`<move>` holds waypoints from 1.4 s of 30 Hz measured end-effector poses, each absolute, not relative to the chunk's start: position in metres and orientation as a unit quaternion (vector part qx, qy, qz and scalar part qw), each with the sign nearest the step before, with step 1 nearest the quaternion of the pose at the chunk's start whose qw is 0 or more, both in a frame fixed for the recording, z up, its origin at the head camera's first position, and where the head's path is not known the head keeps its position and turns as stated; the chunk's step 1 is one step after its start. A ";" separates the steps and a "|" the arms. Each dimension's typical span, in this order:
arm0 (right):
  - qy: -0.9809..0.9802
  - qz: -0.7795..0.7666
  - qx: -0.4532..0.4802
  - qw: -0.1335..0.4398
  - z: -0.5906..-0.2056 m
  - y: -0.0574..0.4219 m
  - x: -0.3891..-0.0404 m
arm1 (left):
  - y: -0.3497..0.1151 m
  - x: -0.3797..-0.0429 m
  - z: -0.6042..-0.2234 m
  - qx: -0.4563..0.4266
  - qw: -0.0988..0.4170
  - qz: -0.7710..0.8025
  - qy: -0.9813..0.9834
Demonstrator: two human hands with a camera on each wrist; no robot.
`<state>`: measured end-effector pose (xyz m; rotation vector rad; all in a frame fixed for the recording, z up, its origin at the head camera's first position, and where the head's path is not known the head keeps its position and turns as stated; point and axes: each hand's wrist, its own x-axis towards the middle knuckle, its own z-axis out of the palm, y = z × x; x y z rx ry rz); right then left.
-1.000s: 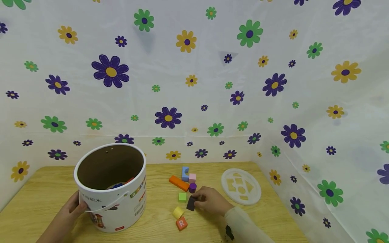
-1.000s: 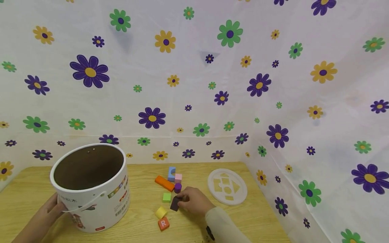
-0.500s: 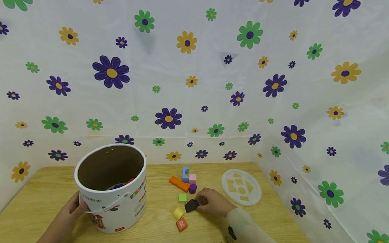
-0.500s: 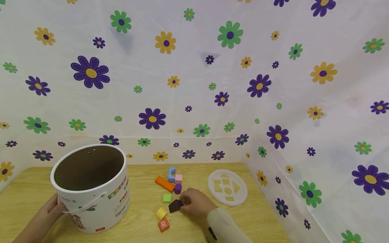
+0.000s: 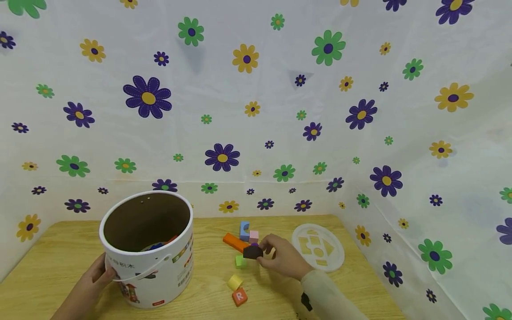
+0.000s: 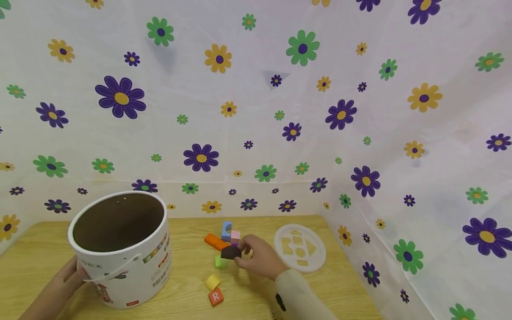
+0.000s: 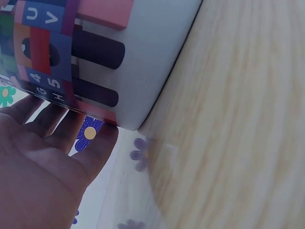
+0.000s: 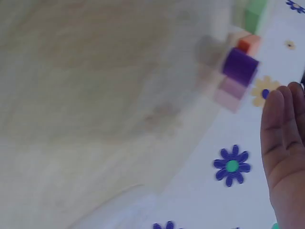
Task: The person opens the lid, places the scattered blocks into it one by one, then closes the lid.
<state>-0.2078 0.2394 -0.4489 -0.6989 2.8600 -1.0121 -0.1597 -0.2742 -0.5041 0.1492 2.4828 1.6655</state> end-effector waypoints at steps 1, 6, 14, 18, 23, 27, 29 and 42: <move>0.915 -0.337 -0.222 0.010 -0.446 0.236 -0.209 | -0.274 -0.160 -0.504 0.049 0.073 0.553 0.829; 0.896 -0.381 -0.228 -0.010 -0.426 0.213 -0.212 | -0.274 -0.161 -0.503 0.048 0.072 0.546 0.833; 0.864 -0.415 -0.268 -0.099 -0.394 0.169 -0.214 | -0.273 -0.159 -0.504 0.046 0.072 0.547 0.833; 0.843 -0.439 -0.286 -0.126 -0.384 0.149 -0.211 | -0.271 -0.159 -0.503 0.038 0.079 0.560 0.823; 0.825 -0.451 -0.301 -0.161 -0.378 0.126 -0.207 | -0.271 -0.159 -0.500 0.029 0.086 0.558 0.825; 0.817 -0.448 -0.309 -0.192 -0.374 0.111 -0.204 | -0.270 -0.158 -0.500 0.032 0.082 0.555 0.827; 0.814 -0.447 -0.316 -0.197 -0.371 0.104 -0.204 | -0.270 -0.159 -0.501 0.033 0.083 0.556 0.827; 0.828 -0.385 -0.361 -0.187 -0.358 0.073 -0.201 | -0.273 -0.161 -0.505 0.043 0.088 0.583 0.807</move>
